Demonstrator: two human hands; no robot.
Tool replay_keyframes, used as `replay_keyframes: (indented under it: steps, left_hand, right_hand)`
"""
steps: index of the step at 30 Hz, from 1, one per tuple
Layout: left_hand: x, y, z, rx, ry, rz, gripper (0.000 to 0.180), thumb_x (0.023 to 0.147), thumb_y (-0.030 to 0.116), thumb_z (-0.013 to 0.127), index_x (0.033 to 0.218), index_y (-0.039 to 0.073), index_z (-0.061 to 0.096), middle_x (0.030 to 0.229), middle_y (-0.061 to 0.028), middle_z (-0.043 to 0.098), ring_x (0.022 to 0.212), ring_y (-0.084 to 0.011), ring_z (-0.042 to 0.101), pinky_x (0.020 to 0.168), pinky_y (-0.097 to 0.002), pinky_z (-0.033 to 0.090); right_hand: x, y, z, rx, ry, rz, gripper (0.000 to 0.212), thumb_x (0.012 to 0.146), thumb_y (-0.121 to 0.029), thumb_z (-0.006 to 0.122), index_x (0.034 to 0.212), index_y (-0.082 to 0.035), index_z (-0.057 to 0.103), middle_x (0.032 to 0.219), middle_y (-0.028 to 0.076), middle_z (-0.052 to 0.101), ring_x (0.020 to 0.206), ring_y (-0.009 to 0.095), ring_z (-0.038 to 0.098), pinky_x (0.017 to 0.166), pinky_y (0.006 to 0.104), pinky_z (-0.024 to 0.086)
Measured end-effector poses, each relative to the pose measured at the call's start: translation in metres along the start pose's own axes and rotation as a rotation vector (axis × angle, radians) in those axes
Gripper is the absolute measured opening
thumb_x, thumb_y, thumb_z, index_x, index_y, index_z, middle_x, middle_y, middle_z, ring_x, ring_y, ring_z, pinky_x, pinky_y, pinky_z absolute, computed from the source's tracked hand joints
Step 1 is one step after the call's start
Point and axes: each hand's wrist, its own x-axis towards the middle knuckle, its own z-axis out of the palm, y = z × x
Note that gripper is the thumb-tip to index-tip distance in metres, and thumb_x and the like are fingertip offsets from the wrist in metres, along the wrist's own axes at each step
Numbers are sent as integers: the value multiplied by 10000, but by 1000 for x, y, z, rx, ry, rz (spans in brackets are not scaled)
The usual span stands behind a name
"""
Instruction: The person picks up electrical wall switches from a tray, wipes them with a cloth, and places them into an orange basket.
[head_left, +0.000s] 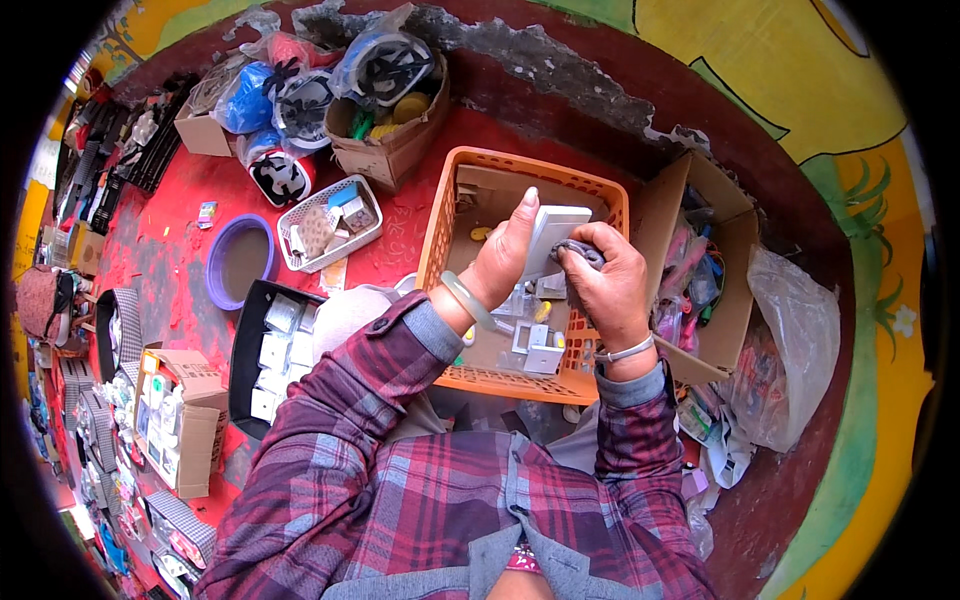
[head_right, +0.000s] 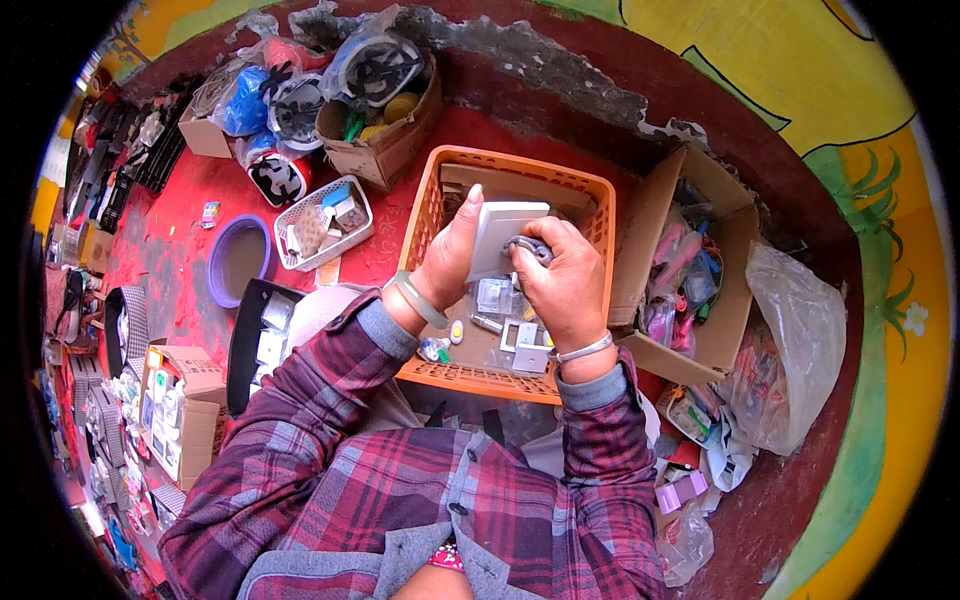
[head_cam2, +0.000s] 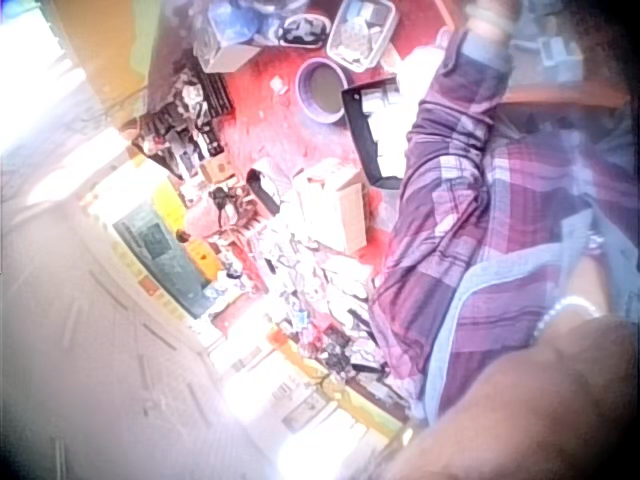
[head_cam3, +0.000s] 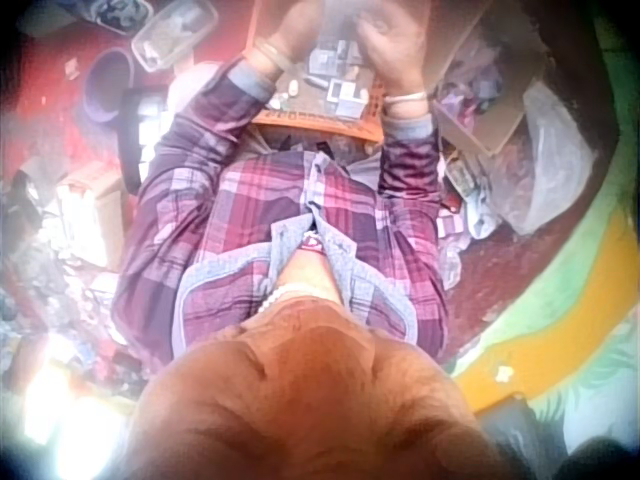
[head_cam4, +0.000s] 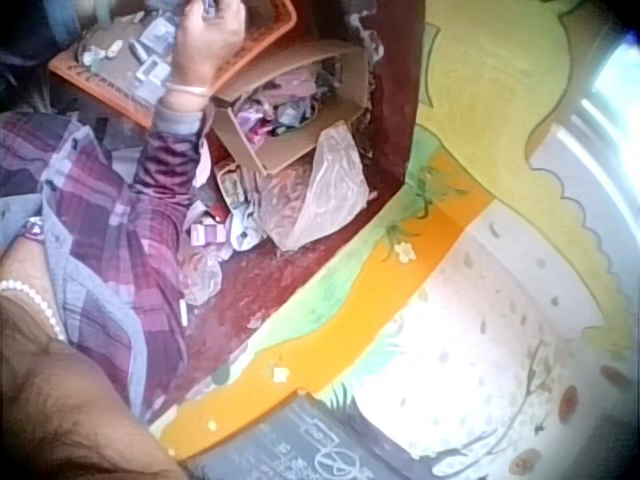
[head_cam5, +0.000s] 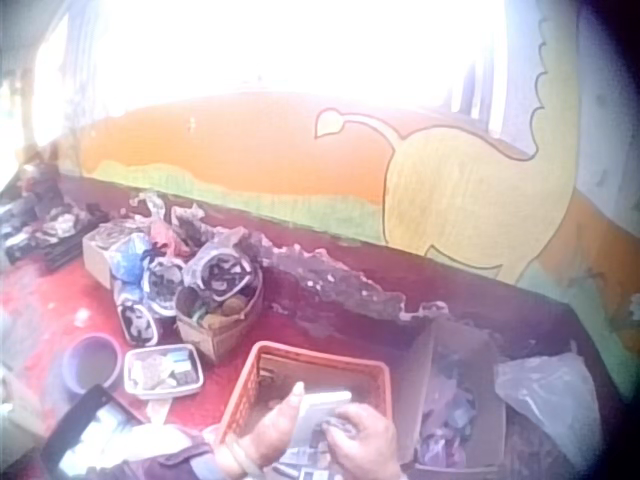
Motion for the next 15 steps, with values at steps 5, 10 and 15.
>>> replay_keyframes:
  steps: [5, 10, 15]
  left_hand:
    - [-3, -1, 6, 12, 36, 59, 648, 984, 536, 284, 1179, -7, 579, 1048, -93, 615, 958, -142, 586, 838, -250, 471]
    - [-6, -5, 4, 290, 43, 228, 714, 973, 566, 255, 1246, -43, 508, 1169, -122, 571, 1074, -186, 540, 938, -299, 422]
    - [-6, 8, 10, 839, 133, 668, 509, 1004, 360, 274, 1133, -51, 545, 993, -205, 601, 899, -341, 557, 861, -392, 417]
  right_hand:
    - [-1, -2, 1, 148, -49, 253, 139, 768, -54, 677, 882, 4, 624, 785, 78, 639, 705, 120, 611, 644, 269, 489]
    - [3, 4, -3, 829, -156, 525, 121, 792, -27, 680, 889, 13, 620, 809, 57, 642, 715, 116, 613, 656, 228, 496]
    - [3, 19, 2, 1109, -171, 634, 107, 808, -18, 663, 903, 9, 622, 824, 72, 654, 732, 128, 627, 680, 238, 505]
